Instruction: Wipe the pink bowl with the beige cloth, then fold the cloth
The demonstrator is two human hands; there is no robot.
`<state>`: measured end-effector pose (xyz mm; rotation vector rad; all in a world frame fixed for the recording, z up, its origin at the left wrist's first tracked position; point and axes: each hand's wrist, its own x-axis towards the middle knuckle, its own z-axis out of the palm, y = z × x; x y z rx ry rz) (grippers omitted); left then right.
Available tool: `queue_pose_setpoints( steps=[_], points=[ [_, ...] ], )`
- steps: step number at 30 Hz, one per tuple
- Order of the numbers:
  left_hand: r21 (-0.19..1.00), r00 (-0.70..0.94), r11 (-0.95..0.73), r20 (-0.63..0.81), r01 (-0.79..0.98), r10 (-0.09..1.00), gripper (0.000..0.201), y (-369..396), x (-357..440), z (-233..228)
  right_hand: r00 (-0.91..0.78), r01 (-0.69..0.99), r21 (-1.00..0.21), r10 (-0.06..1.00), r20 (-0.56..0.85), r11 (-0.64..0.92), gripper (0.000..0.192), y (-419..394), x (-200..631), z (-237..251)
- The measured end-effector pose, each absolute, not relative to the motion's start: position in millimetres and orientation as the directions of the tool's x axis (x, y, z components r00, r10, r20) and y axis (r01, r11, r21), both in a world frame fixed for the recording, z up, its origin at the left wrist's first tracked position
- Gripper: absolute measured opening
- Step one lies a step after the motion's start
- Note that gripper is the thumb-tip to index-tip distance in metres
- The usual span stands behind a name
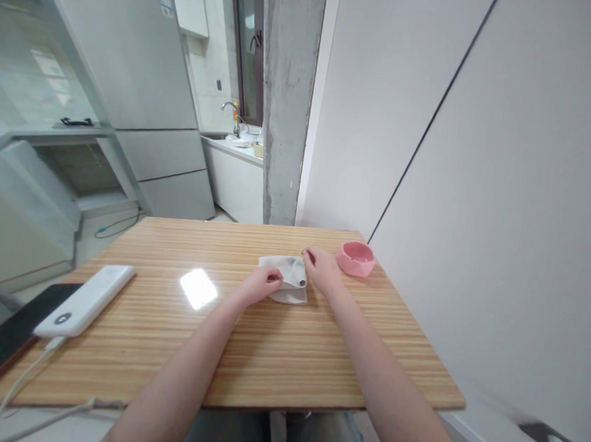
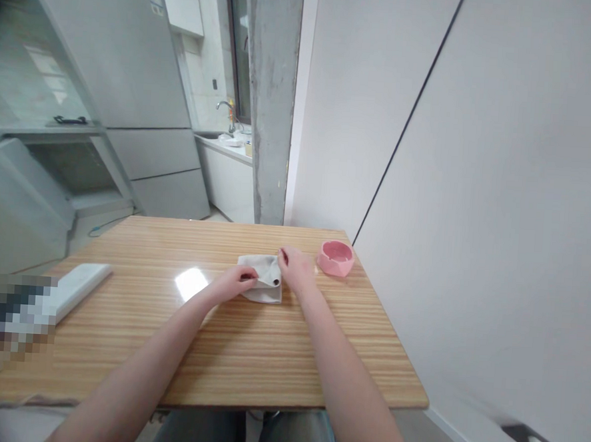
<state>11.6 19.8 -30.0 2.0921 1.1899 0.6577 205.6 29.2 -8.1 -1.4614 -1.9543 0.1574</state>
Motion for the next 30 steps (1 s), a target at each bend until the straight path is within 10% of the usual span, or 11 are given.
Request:
queue_pose_setpoints(
  steps=[6, 14, 21, 25, 30],
  points=[
    [0.983, -0.078, -0.094, 0.107, 0.160, 0.991, 0.021, 30, 9, -26, -0.139, 0.858, -0.476, 0.979, 0.147, 0.193, 0.037, 27, 202, -17],
    [0.959, -0.240, -0.091, 0.025, -0.268, 0.970, 0.033, 29, -1, -11, -0.350, 0.717, -0.672, 0.929, -0.119, 0.184, 0.016, 27, 199, -26],
    [0.936, -0.439, 0.042, 0.124, 0.348, 0.890, 0.024, 47, -45, -17, 0.145, 0.710, -0.704, 0.972, 0.183, 0.027, 0.040, 49, 213, -34],
    [0.605, -0.205, 0.119, 0.075, 0.787, 0.976, 0.036, 47, -53, -25, 0.083, 0.746, -0.665, 0.994, 0.074, -0.013, 0.058, 48, 217, -37],
    [0.438, -0.123, 0.117, -0.016, 0.891, 0.992, 0.034, 47, -53, -25, -0.128, 0.763, -0.647, 0.982, -0.136, 0.010, 0.072, 39, 226, -25]
  ],
)
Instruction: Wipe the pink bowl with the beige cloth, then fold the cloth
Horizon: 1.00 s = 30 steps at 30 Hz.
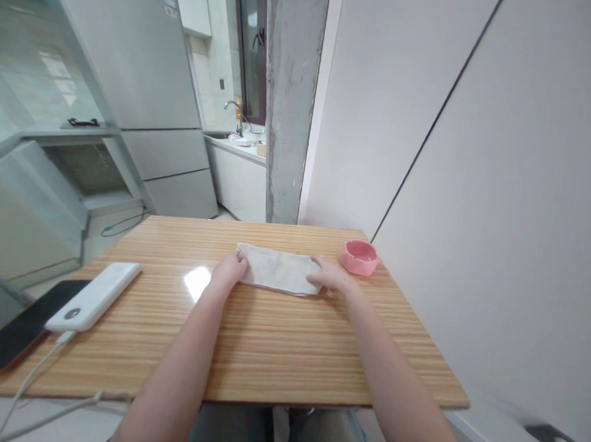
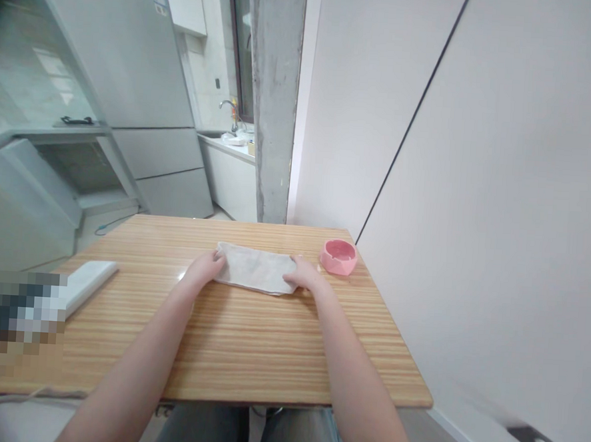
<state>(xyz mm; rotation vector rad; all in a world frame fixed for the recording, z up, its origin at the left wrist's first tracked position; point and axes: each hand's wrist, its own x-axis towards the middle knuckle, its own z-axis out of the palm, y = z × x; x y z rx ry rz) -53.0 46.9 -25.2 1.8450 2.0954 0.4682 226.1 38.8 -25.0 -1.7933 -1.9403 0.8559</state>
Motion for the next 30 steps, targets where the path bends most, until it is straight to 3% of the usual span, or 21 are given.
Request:
queue_pose_setpoints(
  steps=[2, 4, 6, 8, 15, 21, 30],
  points=[
    [0.423, -0.146, 0.137, -0.011, 0.895, 0.989, 0.035, 47, -53, -23, -0.175, 0.737, -0.676, 0.971, -0.163, 0.020, 0.066, 40, 232, -21],
    [0.409, -0.163, 0.150, -0.003, 0.900, 0.987, 0.036, 46, -54, -21, -0.080, 0.735, -0.678, 0.992, -0.102, -0.010, 0.056, 43, 236, -21],
    [0.390, -0.167, 0.150, 0.011, 0.909, 0.986, 0.036, 45, -54, -21, 0.046, 0.777, -0.628, 0.999, -0.005, -0.039, 0.048, 46, 236, -23],
    [0.355, -0.157, 0.142, 0.015, 0.924, 0.987, 0.034, 44, -54, -21, 0.071, 0.828, -0.560, 0.997, 0.040, -0.036, 0.046, 48, 232, -27],
    [0.307, -0.167, 0.165, -0.018, 0.937, 0.986, 0.040, 46, -54, -27, 0.004, 0.889, -0.458, 0.999, -0.033, -0.019, 0.054, 44, 226, -35],
    [0.283, -0.205, 0.203, -0.022, 0.937, 0.978, 0.033, 40, -55, -26, 0.012, 0.904, -0.425, 0.999, -0.051, -0.033, 0.048, 43, 229, -34],
    [0.365, -0.118, 0.146, -0.098, 0.919, 0.988, 0.069, 37, -50, -20, -0.086, 0.887, -0.462, 0.986, -0.142, 0.011, 0.057, 36, 236, -22]
  ],
)
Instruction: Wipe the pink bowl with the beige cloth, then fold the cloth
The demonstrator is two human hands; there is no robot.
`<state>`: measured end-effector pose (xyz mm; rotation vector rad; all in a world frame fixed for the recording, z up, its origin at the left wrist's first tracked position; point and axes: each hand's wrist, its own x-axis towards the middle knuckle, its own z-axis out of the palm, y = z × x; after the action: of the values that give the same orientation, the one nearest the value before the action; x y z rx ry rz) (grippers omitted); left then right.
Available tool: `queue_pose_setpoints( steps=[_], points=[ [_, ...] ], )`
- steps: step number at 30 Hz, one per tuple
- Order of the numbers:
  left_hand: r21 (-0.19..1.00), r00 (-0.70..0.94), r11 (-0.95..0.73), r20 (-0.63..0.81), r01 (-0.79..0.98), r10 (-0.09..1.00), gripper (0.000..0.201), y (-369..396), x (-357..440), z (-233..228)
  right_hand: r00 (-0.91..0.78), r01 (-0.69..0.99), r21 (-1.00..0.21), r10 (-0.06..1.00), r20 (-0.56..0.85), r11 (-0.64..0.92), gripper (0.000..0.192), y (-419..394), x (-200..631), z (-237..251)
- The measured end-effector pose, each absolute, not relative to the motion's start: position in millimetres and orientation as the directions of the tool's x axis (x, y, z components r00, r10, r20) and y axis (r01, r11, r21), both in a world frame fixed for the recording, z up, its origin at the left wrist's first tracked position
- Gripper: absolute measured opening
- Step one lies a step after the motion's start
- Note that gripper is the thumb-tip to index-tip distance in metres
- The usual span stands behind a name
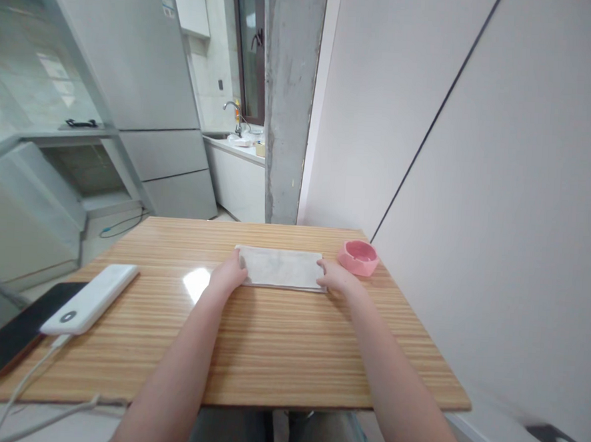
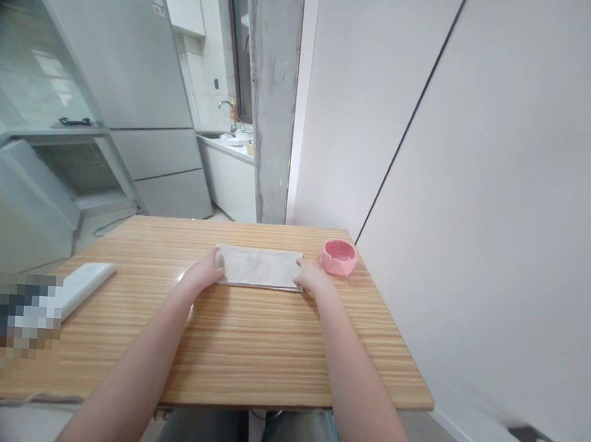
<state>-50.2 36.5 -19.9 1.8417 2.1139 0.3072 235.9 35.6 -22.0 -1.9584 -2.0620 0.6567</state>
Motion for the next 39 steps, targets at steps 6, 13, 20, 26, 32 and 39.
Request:
queue_pose_setpoints(
  steps=[6, 13, 20, 26, 32, 39],
  points=[
    [0.541, -0.204, 0.010, 0.300, 0.841, 0.932, 0.058, 32, -42, -7, -0.135, 0.786, -0.618, 0.983, -0.122, 0.031, 0.040, 34, 220, -20],
    [0.591, 0.325, -0.508, 0.395, 0.626, 0.859, 0.062, 13, 22, -20, -0.196, 0.589, -0.807, 0.961, -0.196, -0.044, 0.019, 35, 189, -35],
    [0.619, 0.423, -0.506, 0.292, 0.600, 0.858, 0.058, 16, 38, -43, -0.304, 0.502, -0.863, 0.922, -0.239, -0.058, 0.020, 34, 194, -32],
    [0.586, 0.246, -0.465, 0.416, 0.664, 0.875, 0.044, 19, 28, -33, -0.265, 0.492, -0.861, 0.921, -0.287, -0.127, 0.012, 36, 192, -31],
    [0.629, 0.547, -0.619, 0.343, 0.470, 0.764, 0.054, 7, 35, -31, -0.138, 0.584, -0.811, 0.979, -0.151, -0.043, 0.034, 45, 192, -42],
    [0.609, 0.173, -0.438, 0.444, 0.662, 0.879, 0.022, 37, 9, -42, -0.186, 0.668, -0.720, 0.979, 0.086, 0.190, 0.017, 46, 194, -50]
  ],
)
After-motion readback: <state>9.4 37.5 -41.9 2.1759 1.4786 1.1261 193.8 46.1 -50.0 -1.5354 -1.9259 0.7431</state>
